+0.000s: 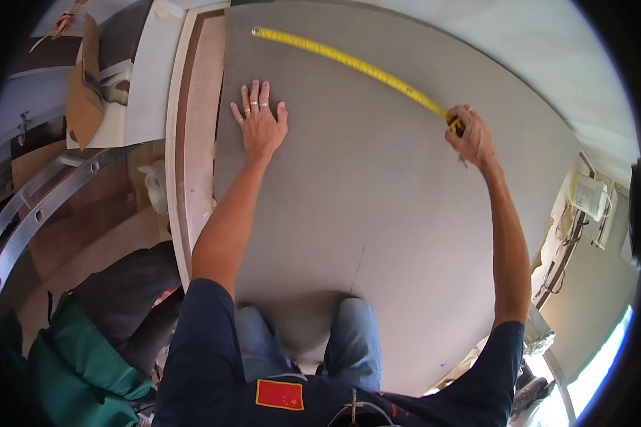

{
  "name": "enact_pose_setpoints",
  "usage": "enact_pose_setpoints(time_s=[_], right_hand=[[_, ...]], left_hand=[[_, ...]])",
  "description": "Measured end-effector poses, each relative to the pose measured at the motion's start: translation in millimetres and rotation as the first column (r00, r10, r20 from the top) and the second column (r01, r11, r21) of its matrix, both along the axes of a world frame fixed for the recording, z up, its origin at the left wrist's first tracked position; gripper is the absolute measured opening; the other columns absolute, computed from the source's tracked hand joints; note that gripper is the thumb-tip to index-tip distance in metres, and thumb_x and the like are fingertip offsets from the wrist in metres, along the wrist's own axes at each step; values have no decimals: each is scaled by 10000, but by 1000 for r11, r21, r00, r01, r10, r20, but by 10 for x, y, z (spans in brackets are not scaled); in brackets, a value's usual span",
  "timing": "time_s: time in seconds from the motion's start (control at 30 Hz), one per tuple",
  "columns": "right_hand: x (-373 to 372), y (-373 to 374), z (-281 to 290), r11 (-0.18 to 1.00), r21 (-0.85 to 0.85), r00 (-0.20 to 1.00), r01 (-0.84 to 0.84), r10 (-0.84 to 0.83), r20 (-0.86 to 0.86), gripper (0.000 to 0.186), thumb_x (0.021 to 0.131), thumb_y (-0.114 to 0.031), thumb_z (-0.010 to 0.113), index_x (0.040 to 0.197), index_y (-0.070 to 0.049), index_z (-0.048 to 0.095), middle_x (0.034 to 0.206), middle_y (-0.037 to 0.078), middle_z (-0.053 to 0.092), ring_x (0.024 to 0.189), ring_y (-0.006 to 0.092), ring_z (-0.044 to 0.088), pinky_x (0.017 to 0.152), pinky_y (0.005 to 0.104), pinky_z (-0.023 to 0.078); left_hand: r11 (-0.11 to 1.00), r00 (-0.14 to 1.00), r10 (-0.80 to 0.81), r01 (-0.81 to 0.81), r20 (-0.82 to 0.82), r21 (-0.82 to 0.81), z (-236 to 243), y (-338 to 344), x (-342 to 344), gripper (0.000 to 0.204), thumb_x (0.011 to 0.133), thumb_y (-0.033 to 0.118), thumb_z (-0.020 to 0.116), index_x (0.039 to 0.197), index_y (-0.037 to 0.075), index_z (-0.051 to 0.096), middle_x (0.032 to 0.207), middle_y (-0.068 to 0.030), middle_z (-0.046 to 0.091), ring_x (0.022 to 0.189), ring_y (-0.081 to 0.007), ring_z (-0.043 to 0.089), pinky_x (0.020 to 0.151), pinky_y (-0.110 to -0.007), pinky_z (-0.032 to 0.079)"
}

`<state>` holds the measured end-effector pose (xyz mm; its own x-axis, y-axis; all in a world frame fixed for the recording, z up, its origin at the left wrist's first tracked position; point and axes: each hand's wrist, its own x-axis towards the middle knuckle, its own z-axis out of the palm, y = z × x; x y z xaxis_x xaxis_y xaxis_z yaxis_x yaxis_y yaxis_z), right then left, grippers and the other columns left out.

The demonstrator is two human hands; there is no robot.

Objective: The person positions and aligns large grey panels onto a curved wall structure. They use a tape measure to mark measurements on the panels and a pencil to make marks. The person works alongside another individual in a construction setting.

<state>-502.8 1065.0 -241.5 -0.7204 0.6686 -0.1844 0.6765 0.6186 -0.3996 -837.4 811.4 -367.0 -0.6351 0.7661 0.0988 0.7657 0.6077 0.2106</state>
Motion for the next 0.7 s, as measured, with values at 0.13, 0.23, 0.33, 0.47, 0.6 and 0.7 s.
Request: enact_pose_setpoints(time_s=[0.13,0.23,0.33,0.47,0.6,0.7], right_hand=[[-353,164,-162,999,50,995,-14,19,-93,300,704,-139,642,988,-64,584,924,128,593,884,332,581,785,411,486],[-304,190,-364,999,-14,986,-46,43,-161,317,689,-133,673,985,-63,586,959,130,605,897,322,591,790,402,489],[-232,-46,-475,968,-246,981,58,-100,-164,385,708,-144,682,1071,-64,585,1038,151,595,938,333,590,826,401,484],[-117,-774,-578,924,-319,951,212,-271,-152,354,708,-180,661,1027,-62,562,993,144,597,901,325,592,793,401,490],[100,-1393,-427,766,-494,875,411,-484,-23,326,701,-188,646,987,-57,563,909,149,580,863,335,576,765,433,466],[330,-1867,-429,669,-548,806,502,-591,16,316,704,-182,642,978,-48,559,915,155,578,863,344,569,760,423,461]], left_hand=[[998,1000,20,-20,-9,-53,46,20,-5,604,900,354,494,1432,109,345,1507,-86,290,1428,-288,172,1143,-563,73],[998,998,-24,21,-53,-57,77,61,-25,589,892,333,510,1415,104,368,1495,-88,311,1415,-309,209,1119,-590,121],[998,995,-64,62,-74,-23,43,62,-14,581,889,319,525,1405,95,380,1479,-95,337,1403,-338,230,1086,-620,160],[998,996,-50,46,-78,-45,93,85,48,579,923,328,494,1435,116,330,1488,-96,315,1412,-318,213,1090,-615,169],[997,995,-53,47,-87,-68,69,93,33,582,935,339,479,1449,124,309,1507,-85,283,1418,-313,205,1097,-612,167],[995,994,-72,66,-87,-75,98,106,18,583,939,342,475,1451,122,303,1513,-83,269,1417,-316,208,1095,-614,170]])
